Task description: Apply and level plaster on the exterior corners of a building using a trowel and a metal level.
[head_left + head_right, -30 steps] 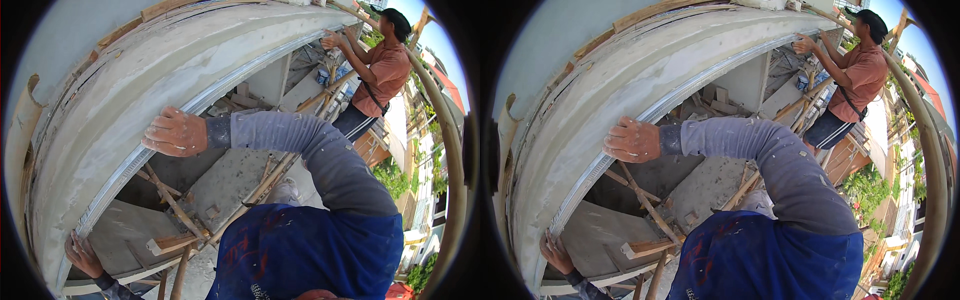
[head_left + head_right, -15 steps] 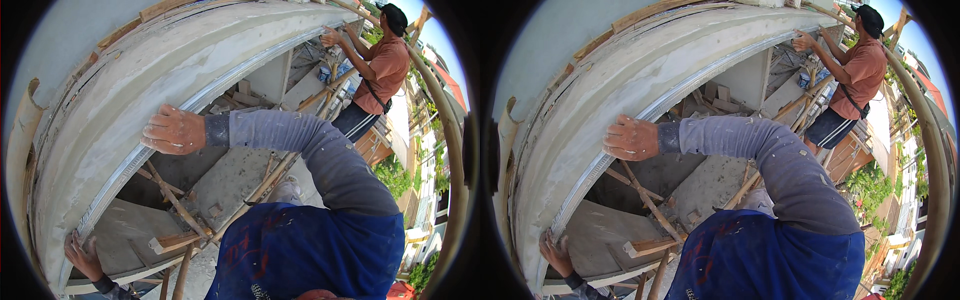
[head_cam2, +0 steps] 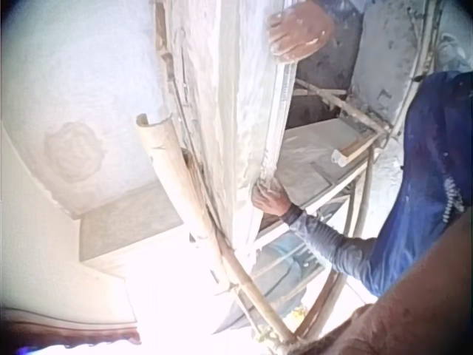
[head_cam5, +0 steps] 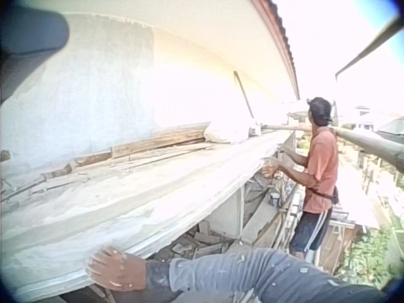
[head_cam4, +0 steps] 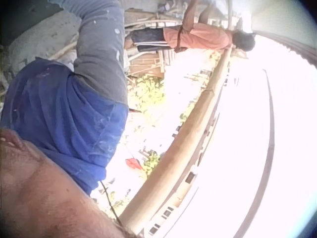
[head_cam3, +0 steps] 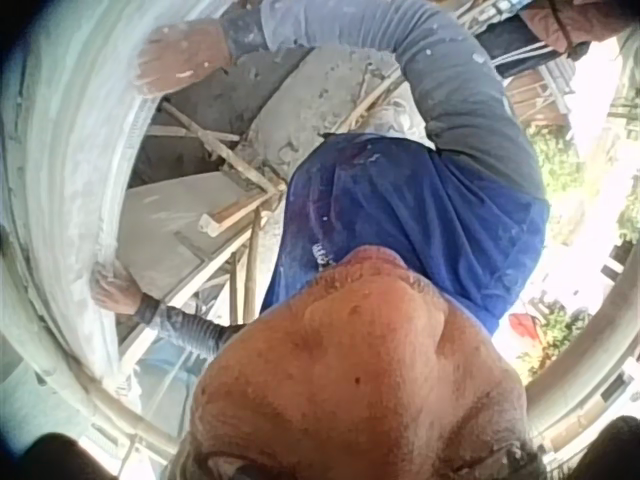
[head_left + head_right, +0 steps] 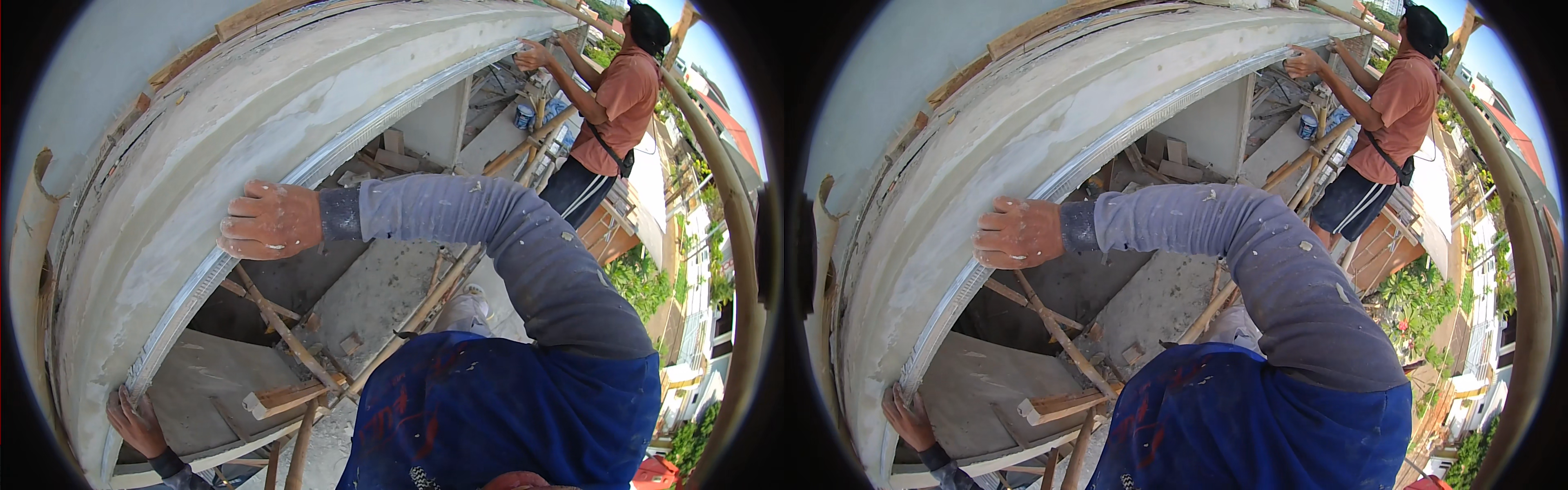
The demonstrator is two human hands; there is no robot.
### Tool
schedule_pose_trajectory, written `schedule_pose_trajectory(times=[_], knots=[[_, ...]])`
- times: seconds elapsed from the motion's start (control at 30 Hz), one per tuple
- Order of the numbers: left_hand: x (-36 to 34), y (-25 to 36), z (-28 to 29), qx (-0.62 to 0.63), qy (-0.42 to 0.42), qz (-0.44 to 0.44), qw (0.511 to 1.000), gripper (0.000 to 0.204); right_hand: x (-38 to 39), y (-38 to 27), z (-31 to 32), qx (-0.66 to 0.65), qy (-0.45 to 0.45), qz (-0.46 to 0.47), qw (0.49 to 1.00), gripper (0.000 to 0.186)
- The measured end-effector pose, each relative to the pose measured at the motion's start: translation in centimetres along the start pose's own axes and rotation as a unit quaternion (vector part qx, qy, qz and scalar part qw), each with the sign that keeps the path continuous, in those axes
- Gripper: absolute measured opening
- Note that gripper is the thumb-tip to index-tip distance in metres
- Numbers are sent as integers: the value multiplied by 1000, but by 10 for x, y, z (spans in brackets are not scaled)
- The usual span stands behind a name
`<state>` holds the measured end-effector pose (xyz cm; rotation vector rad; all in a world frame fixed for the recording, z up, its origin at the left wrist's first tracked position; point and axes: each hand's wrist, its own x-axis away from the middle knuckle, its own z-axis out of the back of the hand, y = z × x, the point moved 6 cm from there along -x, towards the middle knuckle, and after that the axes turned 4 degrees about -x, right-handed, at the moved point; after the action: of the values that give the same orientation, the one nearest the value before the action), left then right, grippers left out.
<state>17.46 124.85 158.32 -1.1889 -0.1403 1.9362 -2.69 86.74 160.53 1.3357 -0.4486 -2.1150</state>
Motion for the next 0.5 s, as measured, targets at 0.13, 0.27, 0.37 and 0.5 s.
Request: schedule_pose_trajectory(times=[0.13, 0.27, 0.37, 0.5], knots=[[2, -4, -5, -9, -3, -24, 1000, 52, -4, 2, -2, -2, -24, 47, 999, 22], [6, -9, -9, -15, -25, -28, 999, 50, -6, 2, -5, -25, -33, 79, 996, 23], [9, -10, -10, -6, -26, -35, 999, 49, -6, 2, -4, -37, -6, 80, 996, 22], [8, -9, -9, 2, -20, -32, 999, 49, -6, 3, -8, -59, -14, 68, 996, 22]])
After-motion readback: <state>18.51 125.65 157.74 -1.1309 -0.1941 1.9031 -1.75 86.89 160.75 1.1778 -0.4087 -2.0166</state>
